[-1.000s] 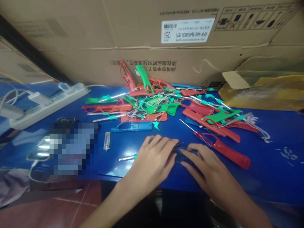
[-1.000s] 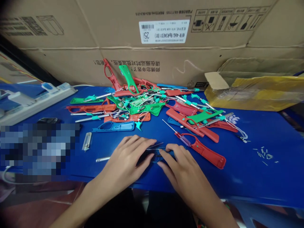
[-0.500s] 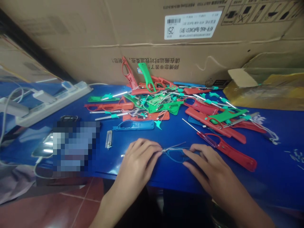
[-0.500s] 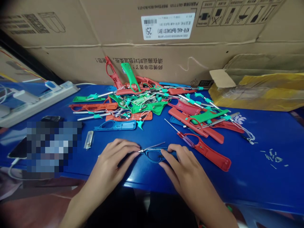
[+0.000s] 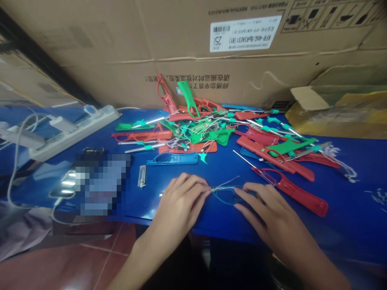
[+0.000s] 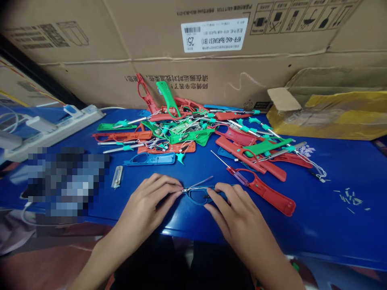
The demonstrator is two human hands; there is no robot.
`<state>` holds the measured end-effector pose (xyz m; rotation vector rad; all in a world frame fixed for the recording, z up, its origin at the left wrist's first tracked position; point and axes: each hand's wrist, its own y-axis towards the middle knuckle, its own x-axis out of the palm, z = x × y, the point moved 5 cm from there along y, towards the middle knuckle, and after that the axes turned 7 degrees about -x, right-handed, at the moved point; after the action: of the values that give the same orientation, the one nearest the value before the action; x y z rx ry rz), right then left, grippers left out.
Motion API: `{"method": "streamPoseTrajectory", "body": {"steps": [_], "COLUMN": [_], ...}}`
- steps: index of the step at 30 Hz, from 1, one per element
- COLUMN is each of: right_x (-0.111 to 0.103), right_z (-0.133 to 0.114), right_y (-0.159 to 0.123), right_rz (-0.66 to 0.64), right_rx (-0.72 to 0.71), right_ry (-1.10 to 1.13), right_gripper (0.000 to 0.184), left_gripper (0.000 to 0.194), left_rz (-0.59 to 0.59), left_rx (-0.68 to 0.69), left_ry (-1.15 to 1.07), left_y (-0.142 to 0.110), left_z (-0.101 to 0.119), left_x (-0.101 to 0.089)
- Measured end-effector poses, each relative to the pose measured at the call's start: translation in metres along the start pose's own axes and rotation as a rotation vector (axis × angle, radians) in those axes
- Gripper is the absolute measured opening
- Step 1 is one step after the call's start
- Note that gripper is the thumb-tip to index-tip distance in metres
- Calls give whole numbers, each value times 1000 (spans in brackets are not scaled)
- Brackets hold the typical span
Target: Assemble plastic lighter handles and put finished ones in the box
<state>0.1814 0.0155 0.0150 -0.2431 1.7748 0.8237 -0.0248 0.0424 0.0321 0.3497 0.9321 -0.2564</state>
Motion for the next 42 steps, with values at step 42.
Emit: {"method": "streamPoseTrajectory", "body": {"steps": [42], "right_x": [-16], "right_z": [2], "right_y": [-7], "right_rz": [296], "right_rx": [6], "right_ry": [83], "right_gripper": [21], "left_gripper": [22], "left_rz": [70], "left_rx": [192], "left_ry": [202], "left_y": [57], "left_z": [-23], "left_x": [-8]}}
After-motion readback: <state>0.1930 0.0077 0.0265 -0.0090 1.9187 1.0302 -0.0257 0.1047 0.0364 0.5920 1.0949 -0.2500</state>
